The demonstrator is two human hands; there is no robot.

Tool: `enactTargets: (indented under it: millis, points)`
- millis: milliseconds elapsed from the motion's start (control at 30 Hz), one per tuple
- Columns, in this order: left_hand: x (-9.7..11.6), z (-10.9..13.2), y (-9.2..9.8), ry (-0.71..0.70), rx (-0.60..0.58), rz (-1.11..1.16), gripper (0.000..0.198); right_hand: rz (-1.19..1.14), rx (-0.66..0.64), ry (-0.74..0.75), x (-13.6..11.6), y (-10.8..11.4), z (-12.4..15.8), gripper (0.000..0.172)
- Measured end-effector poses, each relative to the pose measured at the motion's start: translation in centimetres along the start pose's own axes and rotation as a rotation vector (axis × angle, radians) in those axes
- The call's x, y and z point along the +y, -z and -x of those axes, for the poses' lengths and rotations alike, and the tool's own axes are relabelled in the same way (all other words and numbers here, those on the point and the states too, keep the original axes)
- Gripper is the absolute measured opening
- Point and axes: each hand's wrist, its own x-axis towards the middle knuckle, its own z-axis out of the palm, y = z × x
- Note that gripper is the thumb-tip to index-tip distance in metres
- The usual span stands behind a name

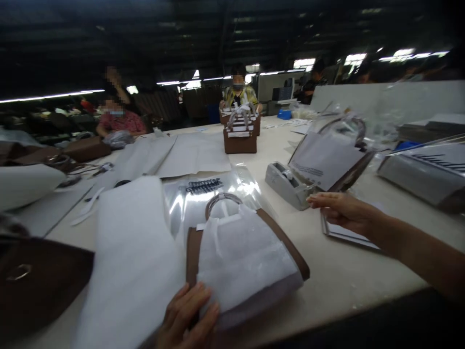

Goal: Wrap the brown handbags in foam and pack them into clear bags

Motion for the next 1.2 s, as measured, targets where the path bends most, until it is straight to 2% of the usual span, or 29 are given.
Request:
enactTargets:
  millis: [100,167,267,367,467,633,700,867,967,1067,1133,1200]
  points:
    - [1.0,-0.6,0.9,0.089,-0.067,0.037,0.024,-0.223,-0.433,-0.117,-1.6,-5.6,5.9,0.024]
    - [1.4,-0.8,1.3,0.131,-0.076,0.043,0.025,-0.277,-0.602,-0.226,-1.9,-9.8,9.3,0.025]
    - [1.5,-0.9,1.5,0.117,-0.086,0.038,0.025,-0.299,-0.690,-0.343,-1.3,-14.5,11.9,0.025]
    - [1.2,-1.1,1.4,0.056,-0.058,0.032,0.025,-0.243,-0.663,-0.364,-0.9,-16.6,12.2,0.025]
    - [0.8,-1.4,1.2,0.031,-0.033,0.053,0.026,-0.136,-0.608,-0.367,-1.3,-17.3,12.2,0.026]
    - [0.3,-2.1,1.3,0.019,-0.141,0.129,0.019,-0.026,-0.545,-0.368,-1.4,-18.2,12.5,0.025]
    - [0.1,-2.1,1.3,0.010,-0.138,0.166,0.018,0.023,-0.511,-0.385,-0.9,-18.3,12.8,0.026]
    - [-0.1,-1.8,1.1,0.007,-0.149,0.220,0.012,-0.134,-0.418,-0.395,0.7,-17.9,13.6,0.022]
    - [-0.3,-1.7,1.3,0.002,-0.185,0.232,0.022,-0.241,-0.411,-0.347,1.9,-17.9,13.7,0.021]
    - [-0.6,-1.7,1.8,-0.063,-0.286,0.222,0.035,-0.323,-0.367,-0.345,3.7,-17.6,14.3,0.022]
    - [-0.8,-1.9,2.3,-0.109,-0.360,0.210,0.038,-0.308,-0.355,-0.401,4.8,-16.9,15.1,0.024]
    - [-1.0,-2.0,2.7,-0.143,-0.402,0.188,0.038,-0.181,-0.393,-0.407,5.0,-15.9,16.0,0.028]
